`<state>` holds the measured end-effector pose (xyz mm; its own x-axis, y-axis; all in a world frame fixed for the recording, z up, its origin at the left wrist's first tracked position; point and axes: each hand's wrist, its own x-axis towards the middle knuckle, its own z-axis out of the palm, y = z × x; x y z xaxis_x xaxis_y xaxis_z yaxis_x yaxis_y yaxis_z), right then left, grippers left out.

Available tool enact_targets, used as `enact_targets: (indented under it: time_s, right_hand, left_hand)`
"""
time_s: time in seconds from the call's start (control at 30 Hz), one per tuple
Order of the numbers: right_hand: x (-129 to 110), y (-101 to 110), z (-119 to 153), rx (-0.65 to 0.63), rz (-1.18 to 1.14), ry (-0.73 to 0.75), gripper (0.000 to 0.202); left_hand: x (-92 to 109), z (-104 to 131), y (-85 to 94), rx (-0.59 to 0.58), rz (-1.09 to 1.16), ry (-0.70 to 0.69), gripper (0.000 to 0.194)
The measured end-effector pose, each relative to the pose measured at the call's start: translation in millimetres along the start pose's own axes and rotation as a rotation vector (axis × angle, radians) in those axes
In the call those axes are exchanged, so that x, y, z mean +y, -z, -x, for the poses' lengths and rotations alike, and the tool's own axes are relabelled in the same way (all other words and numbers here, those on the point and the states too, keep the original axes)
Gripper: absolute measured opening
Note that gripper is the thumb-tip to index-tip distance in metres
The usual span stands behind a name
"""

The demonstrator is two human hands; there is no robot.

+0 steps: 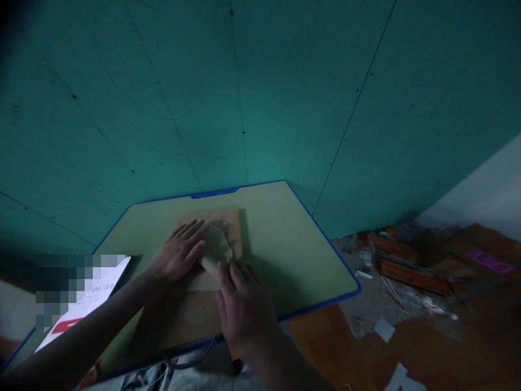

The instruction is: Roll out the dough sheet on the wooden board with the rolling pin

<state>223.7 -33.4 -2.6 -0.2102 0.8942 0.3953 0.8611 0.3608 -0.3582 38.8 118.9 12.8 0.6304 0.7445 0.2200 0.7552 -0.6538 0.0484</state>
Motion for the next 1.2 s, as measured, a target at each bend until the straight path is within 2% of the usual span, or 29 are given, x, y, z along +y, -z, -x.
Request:
enact_targets:
  time_s: [0.1, 0.33, 0.43, 0.53, 0.73, 0.83, 0.9, 1.1, 1.2]
  right_hand:
    - [7, 0, -5, -0.017, 0.045, -0.049, 0.053]
    - [62, 17, -42, -0.066, 0.218, -0.248, 0.044]
    - [70, 25, -56, -0.13, 0.281, -0.3, 0.045]
    - [58, 24, -53, -0.146, 0.279, -0.295, 0.043]
    - [11, 5, -16, -0.027, 0.19, -0.091, 0.048]
    - [2, 1, -9, -0.018, 0.194, -0.081, 0.053]
    - [7, 2, -15, -0.044, 0.197, -0.125, 0.057]
    - [56, 20, -60, -0.209, 0.346, -0.29, 0.05]
    - [69, 31, -76, -0.319, 0.405, -0.311, 0.043]
  left_hand:
    - [-1, -10, -1.5, -0.001, -0.032, -0.029, 0.057]
    - [31, -102, -8.6, -0.008, 0.024, 0.119, 0.056]
    - [37, -121, -11.4, 0.019, 0.039, 0.149, 0.058]
    - [36, -110, -9.3, 0.043, 0.034, 0.123, 0.055]
    - [6, -25, -7.4, 0.043, -0.009, -0.023, 0.052]
    - [-8, -7, -10.4, 0.05, -0.039, -0.084, 0.059]
    - [-10, -17, -12.9, 0.035, -0.051, -0.089, 0.059]
    - [4, -96, -19.7, 0.017, -0.03, -0.083, 0.047]
    - [9, -116, -20.5, 0.013, -0.006, -0.109, 0.038]
